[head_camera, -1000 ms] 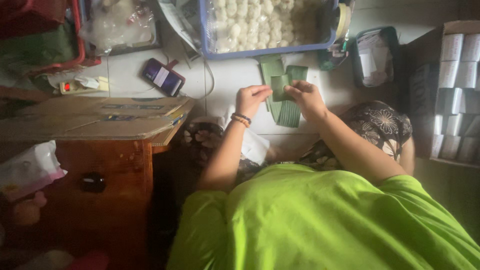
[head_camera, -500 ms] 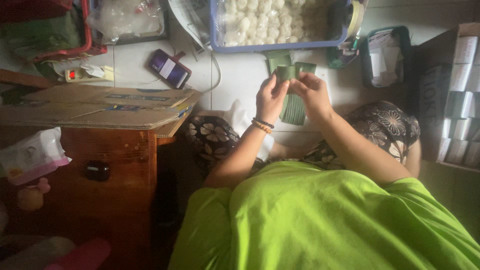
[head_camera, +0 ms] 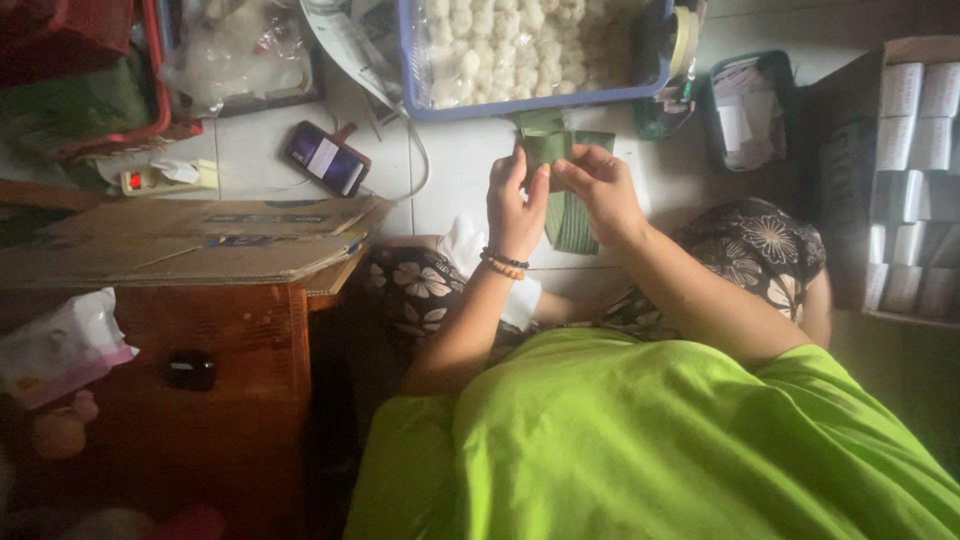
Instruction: The person sits on the floor and repeatedly wraps small white food items in green leaves, then places them into small white paper sleeves. The person handles the items one at a time and stacks the finished packages in a nearby box.
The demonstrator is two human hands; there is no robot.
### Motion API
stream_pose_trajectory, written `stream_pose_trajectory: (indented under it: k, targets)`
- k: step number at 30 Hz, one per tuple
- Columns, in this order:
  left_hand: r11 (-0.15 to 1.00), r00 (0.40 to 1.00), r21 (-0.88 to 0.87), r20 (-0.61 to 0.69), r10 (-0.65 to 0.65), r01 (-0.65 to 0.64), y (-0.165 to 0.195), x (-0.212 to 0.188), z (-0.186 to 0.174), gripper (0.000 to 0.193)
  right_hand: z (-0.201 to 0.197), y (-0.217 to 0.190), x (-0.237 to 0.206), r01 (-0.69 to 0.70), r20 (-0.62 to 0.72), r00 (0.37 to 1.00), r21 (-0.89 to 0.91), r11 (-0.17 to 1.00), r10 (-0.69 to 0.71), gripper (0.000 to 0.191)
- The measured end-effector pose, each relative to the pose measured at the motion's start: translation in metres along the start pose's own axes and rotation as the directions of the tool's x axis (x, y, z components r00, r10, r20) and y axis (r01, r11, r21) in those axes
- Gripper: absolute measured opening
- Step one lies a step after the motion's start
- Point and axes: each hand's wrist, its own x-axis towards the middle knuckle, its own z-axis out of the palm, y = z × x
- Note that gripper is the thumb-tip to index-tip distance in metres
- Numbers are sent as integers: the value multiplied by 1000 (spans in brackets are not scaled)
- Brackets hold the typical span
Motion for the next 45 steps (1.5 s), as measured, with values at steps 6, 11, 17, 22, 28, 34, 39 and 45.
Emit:
stream_pose_trajectory:
  k: [6,11,17,22,28,34,39,45]
  targets:
    - [998,998,27,12,58,-59,7,3,-8,41,5,-7,-4,6,-6,1000,3,1000,-6,21]
    - [1000,996,1,90,-27,27,11,2,-11,46,9,-7,-7,37,-6,999,-6,999,-37,22]
    - [998,994,-5,87,-66,67,14,4,-13,44,12,-6,-8,50,-3,999,-9,999,-50,18]
    - [995,994,-33,54,98,-96,8,7,-18,37,12,-6,-10,52,-26,998,-16,999,-53,20]
    - [999,995,-31,101,11,-8,3,5,-18,37,12,-5,-11,41,-3,999,13,999,-41,20]
    - [1000,995,-10,99,-10,11,4,5,-15,53,9,-3,-13,42,-2,999,-26,999,-42,23]
    - [975,977,-164,174,-124,153,9,4,-15,51,7,-5,-15,38,-10,999,-72,997,-39,24]
    - [796,920,-492,338,-199,353,2,5,-20,57,2,-7,-16,26,-27,999,-173,985,-31,28]
